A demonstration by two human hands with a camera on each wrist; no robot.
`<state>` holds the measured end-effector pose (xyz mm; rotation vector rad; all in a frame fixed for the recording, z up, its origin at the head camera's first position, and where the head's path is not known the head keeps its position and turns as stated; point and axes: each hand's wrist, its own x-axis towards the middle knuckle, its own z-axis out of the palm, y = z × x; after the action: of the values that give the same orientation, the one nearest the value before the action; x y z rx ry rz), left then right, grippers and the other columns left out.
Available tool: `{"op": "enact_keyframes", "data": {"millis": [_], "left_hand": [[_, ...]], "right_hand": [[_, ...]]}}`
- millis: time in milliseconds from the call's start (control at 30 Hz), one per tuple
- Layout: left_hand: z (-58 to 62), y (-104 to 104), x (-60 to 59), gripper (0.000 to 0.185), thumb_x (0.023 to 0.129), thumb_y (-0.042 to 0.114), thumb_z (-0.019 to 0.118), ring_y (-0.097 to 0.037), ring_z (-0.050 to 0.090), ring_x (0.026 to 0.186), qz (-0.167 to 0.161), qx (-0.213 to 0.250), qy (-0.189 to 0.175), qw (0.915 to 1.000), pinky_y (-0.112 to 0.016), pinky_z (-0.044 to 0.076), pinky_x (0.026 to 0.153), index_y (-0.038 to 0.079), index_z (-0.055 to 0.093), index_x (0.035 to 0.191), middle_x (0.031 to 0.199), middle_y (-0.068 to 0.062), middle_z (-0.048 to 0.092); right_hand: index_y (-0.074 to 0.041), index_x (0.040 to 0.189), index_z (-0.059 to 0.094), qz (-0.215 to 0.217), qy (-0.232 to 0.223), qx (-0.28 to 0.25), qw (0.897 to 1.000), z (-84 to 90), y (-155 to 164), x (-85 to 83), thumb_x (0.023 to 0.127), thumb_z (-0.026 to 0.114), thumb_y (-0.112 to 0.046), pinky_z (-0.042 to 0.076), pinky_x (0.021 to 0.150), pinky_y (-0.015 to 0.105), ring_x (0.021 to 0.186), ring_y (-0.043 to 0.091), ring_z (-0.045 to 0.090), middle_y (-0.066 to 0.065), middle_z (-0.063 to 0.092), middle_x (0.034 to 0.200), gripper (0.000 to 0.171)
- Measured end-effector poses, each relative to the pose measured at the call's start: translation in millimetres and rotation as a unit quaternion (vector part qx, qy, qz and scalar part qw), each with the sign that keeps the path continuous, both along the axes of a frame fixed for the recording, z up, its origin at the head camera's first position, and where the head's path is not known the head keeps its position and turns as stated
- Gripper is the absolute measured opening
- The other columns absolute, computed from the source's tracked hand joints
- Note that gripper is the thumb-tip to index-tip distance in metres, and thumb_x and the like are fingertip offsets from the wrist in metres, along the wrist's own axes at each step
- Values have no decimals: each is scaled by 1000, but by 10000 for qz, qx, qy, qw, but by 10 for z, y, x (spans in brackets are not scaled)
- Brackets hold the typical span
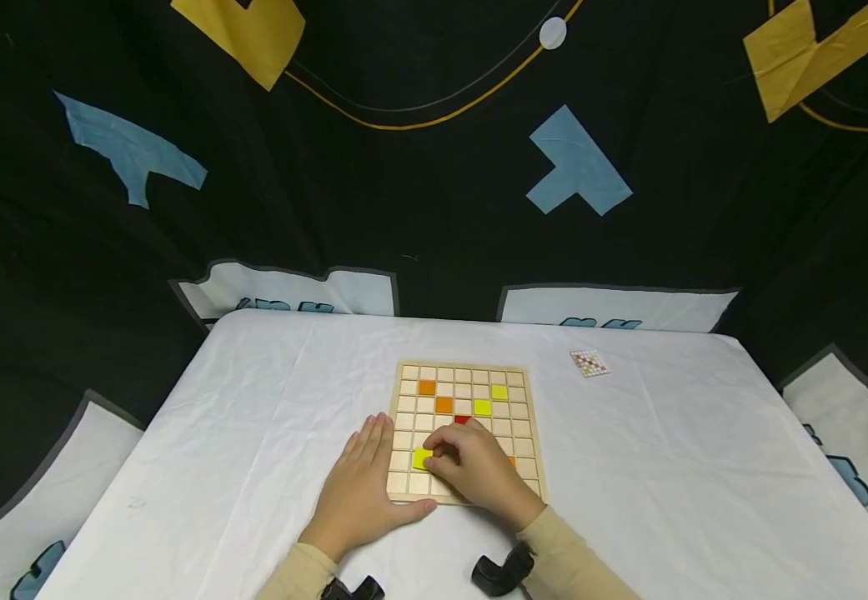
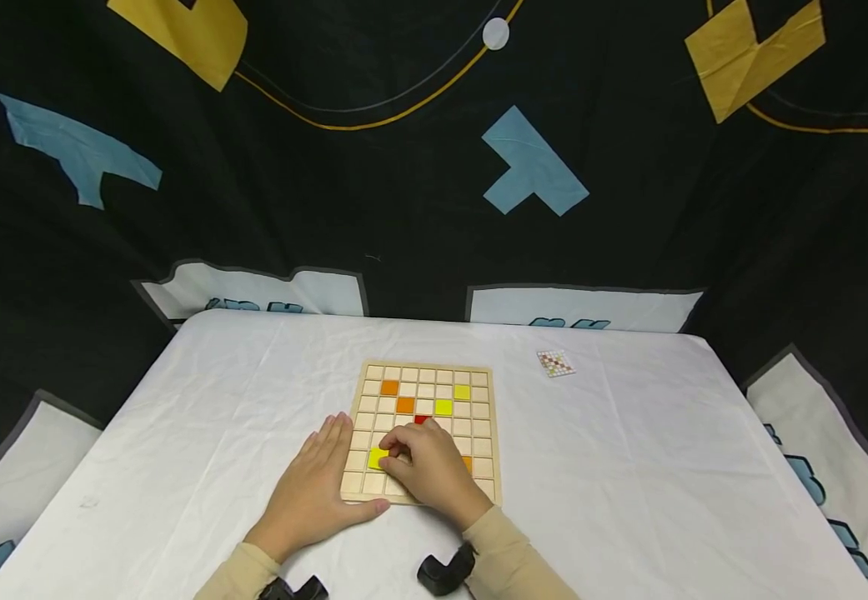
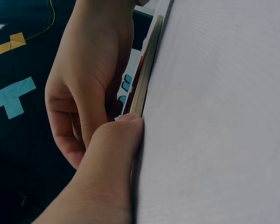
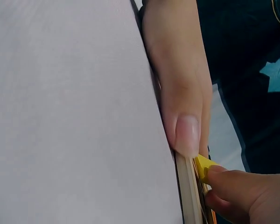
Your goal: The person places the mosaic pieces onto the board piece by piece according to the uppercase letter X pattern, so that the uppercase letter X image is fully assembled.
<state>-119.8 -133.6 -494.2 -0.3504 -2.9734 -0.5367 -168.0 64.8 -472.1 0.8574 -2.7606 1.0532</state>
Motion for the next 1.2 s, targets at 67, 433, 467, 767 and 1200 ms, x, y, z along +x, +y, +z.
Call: {"op": "enact_keyframes", "data": {"millis": [67, 433, 467, 767, 1200], "left_hand": [[-3, -5, 1, 129, 71, 88, 55, -29, 18, 154, 0, 16, -1, 10000, -45, 20, 126, -2, 21, 156, 165, -15, 20], [-11, -7, -3, 128, 71, 88, 56, -29, 20, 154, 8, 63, 65, 10000, -44, 22, 125, -2, 23, 156, 165, -15, 22], [-11, -7, -5, 128, 71, 88, 56, -29, 20, 154, 12, 66, 60, 10000, -44, 21, 126, -2, 23, 156, 165, -15, 22], [-22, -13, -16, 127, 70, 88, 56, -29, 20, 154, 34, 44, 58, 10000, -45, 22, 125, -1, 24, 156, 164, -15, 23], [-62, -38, -17, 129, 70, 90, 53, -29, 20, 154, 58, 3, 50, 10000, -45, 22, 125, -3, 24, 155, 164, -16, 23]], "right_hand": [[-21, 94, 73, -13, 167, 88, 9998, -3, -20, 5, 86, 78, -25, 42, 77, 25, 78, 3, 53, -16, 67, 82, 11], [-20, 94, 75, -17, 330, 273, 9991, -1, -27, 38, 86, 78, -25, 43, 77, 26, 85, 6, 47, -11, 68, 91, 10], [-20, 94, 76, 1, 343, 302, 9990, -2, -24, 39, 86, 77, -25, 43, 77, 26, 85, 6, 47, -11, 68, 91, 10], [-22, 94, 79, 10, 173, 534, 9984, -1, -21, 32, 88, 76, -30, 40, 74, 21, 84, 5, 44, -13, 65, 92, 11], [-24, 102, 74, -146, 205, 515, 9984, 43, 90, 100, 91, 71, -26, 37, 69, 20, 78, 7, 39, -14, 60, 85, 12]]}}
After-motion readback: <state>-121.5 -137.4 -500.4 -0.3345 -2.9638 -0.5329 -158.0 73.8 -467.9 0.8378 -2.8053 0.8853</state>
